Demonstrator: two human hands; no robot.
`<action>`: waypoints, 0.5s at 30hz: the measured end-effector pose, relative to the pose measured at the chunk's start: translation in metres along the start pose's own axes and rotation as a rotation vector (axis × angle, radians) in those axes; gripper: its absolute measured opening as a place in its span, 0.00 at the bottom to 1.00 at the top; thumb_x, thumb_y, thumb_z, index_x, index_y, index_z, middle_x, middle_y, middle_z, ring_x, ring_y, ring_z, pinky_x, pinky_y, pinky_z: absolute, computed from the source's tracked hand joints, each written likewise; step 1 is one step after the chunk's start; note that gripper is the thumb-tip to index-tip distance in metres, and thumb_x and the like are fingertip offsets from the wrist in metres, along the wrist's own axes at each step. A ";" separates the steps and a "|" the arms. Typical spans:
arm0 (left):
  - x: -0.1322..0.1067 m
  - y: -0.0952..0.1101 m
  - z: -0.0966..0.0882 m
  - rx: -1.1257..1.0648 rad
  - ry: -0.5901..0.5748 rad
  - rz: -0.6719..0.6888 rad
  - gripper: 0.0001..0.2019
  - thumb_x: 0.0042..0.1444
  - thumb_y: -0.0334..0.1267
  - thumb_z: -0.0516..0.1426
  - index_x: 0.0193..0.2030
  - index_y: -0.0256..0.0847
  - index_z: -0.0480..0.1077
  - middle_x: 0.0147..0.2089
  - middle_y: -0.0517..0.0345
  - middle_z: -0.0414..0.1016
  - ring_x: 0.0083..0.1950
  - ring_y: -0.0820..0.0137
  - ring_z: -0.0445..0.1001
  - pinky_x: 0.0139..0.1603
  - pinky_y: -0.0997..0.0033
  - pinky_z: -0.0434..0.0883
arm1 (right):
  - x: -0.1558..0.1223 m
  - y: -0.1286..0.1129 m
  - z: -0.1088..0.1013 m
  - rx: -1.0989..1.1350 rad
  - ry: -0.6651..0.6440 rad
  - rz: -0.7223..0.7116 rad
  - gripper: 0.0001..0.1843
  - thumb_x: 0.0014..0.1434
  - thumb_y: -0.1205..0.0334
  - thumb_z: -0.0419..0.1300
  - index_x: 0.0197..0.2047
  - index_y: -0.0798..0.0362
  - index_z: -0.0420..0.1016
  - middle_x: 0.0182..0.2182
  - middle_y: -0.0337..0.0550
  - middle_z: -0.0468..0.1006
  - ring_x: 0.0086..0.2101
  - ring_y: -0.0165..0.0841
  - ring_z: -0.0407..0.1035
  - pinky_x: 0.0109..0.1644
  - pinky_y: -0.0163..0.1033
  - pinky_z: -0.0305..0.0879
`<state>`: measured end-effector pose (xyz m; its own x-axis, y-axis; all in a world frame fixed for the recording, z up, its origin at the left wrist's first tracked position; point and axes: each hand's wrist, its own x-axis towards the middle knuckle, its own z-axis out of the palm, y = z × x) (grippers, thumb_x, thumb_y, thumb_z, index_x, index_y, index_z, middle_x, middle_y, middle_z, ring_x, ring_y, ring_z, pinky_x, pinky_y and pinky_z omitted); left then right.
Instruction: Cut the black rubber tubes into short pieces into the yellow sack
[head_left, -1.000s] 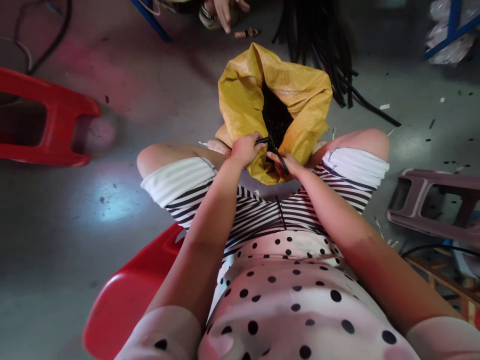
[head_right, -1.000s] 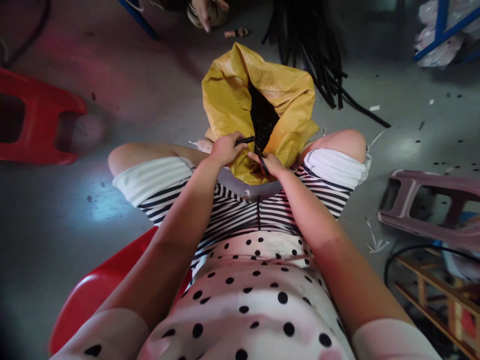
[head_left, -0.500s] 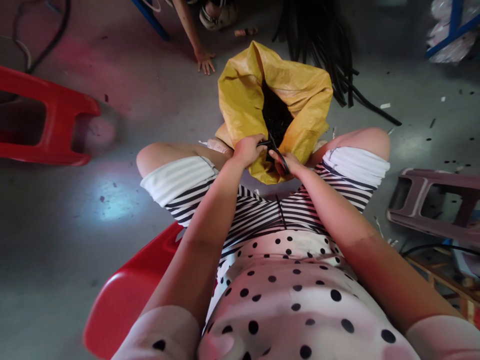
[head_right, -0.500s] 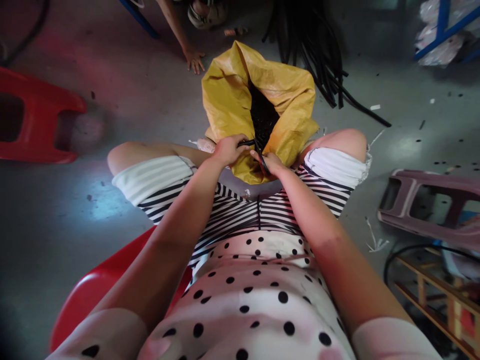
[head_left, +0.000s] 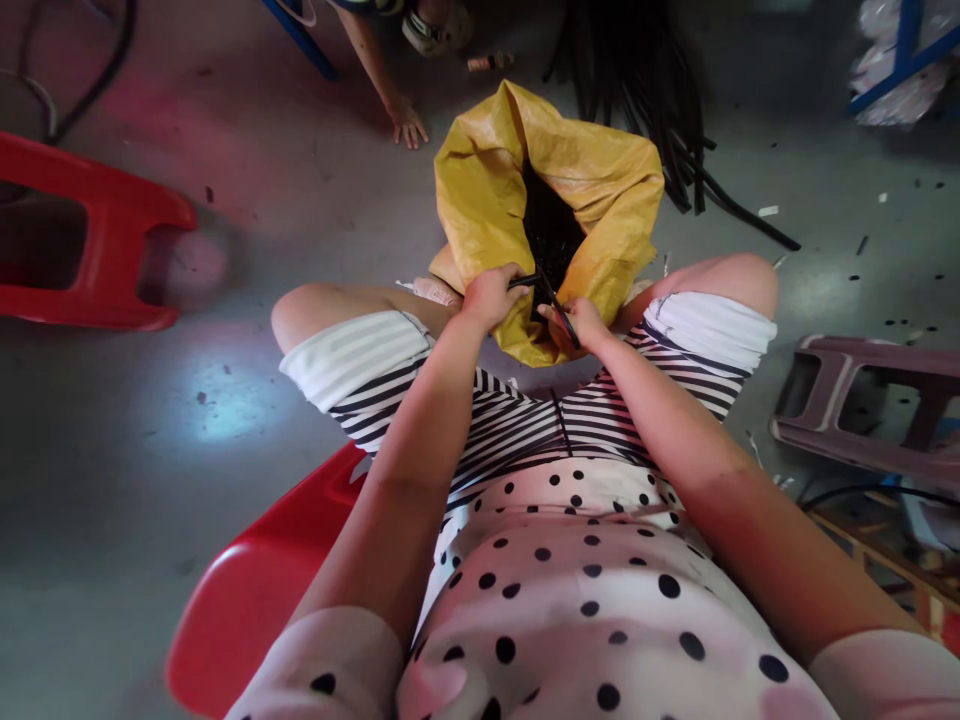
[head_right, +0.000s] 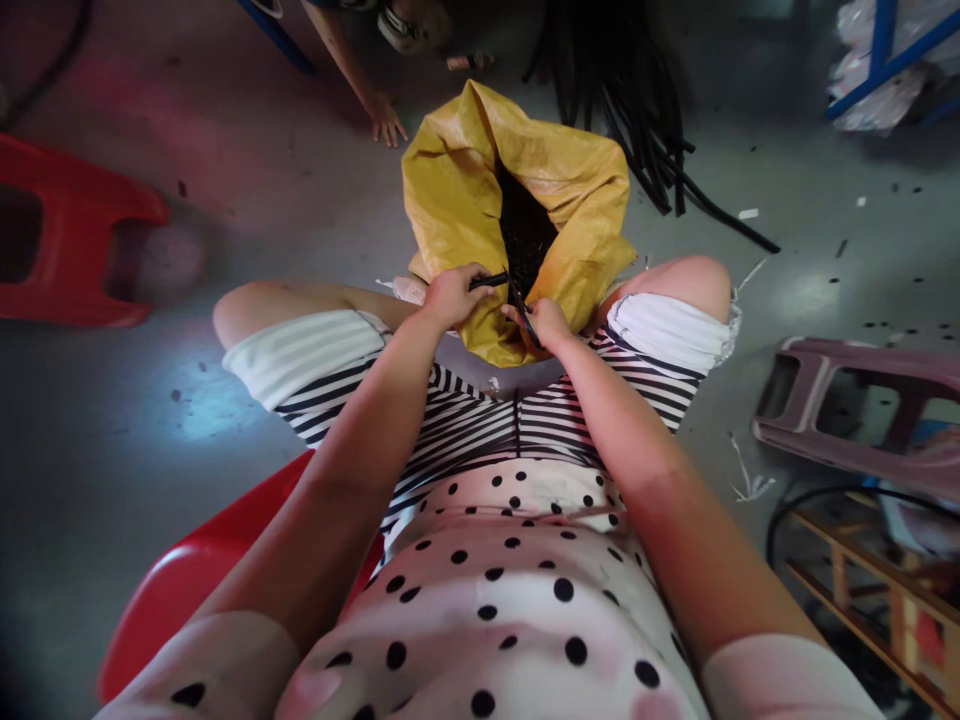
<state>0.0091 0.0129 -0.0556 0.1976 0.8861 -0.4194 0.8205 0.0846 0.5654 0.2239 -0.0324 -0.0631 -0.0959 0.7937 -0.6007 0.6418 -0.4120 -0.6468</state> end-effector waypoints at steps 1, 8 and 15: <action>0.000 -0.001 0.000 -0.014 0.007 -0.002 0.20 0.69 0.40 0.63 0.65 0.47 0.83 0.63 0.51 0.87 0.64 0.54 0.82 0.67 0.59 0.76 | 0.000 0.000 0.000 -0.004 0.013 -0.004 0.41 0.62 0.21 0.69 0.22 0.47 0.65 0.18 0.35 0.62 0.26 0.32 0.60 0.34 0.40 0.57; 0.000 0.003 -0.002 -0.009 0.077 -0.030 0.21 0.70 0.40 0.62 0.67 0.44 0.82 0.65 0.47 0.86 0.66 0.53 0.82 0.69 0.57 0.76 | -0.003 0.001 -0.001 0.132 -0.058 0.026 0.39 0.67 0.20 0.62 0.28 0.49 0.73 0.22 0.41 0.74 0.30 0.37 0.71 0.39 0.40 0.65; -0.003 0.006 -0.004 -0.026 0.067 -0.042 0.19 0.71 0.41 0.63 0.66 0.42 0.81 0.63 0.46 0.87 0.64 0.54 0.84 0.66 0.59 0.77 | -0.002 0.004 0.001 0.049 -0.115 0.040 0.35 0.67 0.23 0.66 0.39 0.51 0.81 0.29 0.44 0.82 0.36 0.41 0.78 0.47 0.40 0.69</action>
<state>0.0118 0.0127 -0.0485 0.1263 0.9098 -0.3954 0.8132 0.1333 0.5665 0.2253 -0.0358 -0.0651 -0.1591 0.7208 -0.6746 0.6094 -0.4659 -0.6415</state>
